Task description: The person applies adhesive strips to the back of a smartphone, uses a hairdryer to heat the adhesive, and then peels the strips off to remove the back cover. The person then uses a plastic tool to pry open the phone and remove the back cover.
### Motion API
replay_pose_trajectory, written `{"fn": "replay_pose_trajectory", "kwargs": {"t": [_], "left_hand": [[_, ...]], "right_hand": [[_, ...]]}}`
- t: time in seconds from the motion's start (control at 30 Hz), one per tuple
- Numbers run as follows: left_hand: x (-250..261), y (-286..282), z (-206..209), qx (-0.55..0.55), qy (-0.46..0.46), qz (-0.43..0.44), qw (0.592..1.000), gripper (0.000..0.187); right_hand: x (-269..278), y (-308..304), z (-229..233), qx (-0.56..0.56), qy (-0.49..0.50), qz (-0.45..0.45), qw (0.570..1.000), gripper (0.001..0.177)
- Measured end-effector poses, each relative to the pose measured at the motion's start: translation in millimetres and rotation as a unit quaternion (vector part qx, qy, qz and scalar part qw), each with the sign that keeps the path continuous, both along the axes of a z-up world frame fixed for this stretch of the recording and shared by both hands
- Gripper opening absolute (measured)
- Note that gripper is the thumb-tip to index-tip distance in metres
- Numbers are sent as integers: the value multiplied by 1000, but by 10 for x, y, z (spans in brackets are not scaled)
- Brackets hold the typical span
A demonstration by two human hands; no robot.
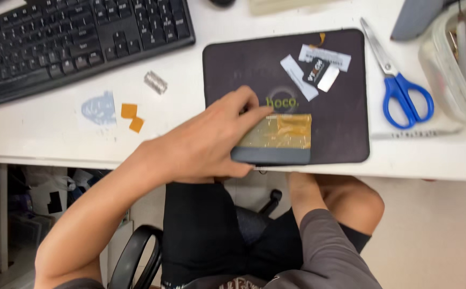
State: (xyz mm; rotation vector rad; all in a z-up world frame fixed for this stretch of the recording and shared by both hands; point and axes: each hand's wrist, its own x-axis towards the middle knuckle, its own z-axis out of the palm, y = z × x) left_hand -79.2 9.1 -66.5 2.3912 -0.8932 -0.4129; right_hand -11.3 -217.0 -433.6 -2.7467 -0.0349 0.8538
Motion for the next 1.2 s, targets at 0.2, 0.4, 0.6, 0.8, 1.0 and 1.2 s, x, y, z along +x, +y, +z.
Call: {"fn": "replay_pose_trajectory", "kwargs": {"t": [0.2,0.4,0.6,0.8,1.0,1.2], "left_hand": [[16,45,-13,29,-95,-8,995,90],[-110,51,-30,69,-189,-49,978,75],[-264,-16,-98,173,-321,-47,930,80],[-193,31,-173,64,-316,-33,946,85],[-137,-94,-211,84,-286,-21,954,71],[-43,-291,-225,140,-233,9,962,66]], "right_hand": [[-78,-6,-174,31,25,-48,998,45],[-530,-382,5,59,29,-118,991,53],[-1173,-706,647,151,-21,-159,975,61],[-2687,-1181,1609,196,-105,-147,964,43],[-3537,-1402,2643,141,-225,-288,920,54],[-3317,-1592,3400,149,-375,-251,880,53]]}}
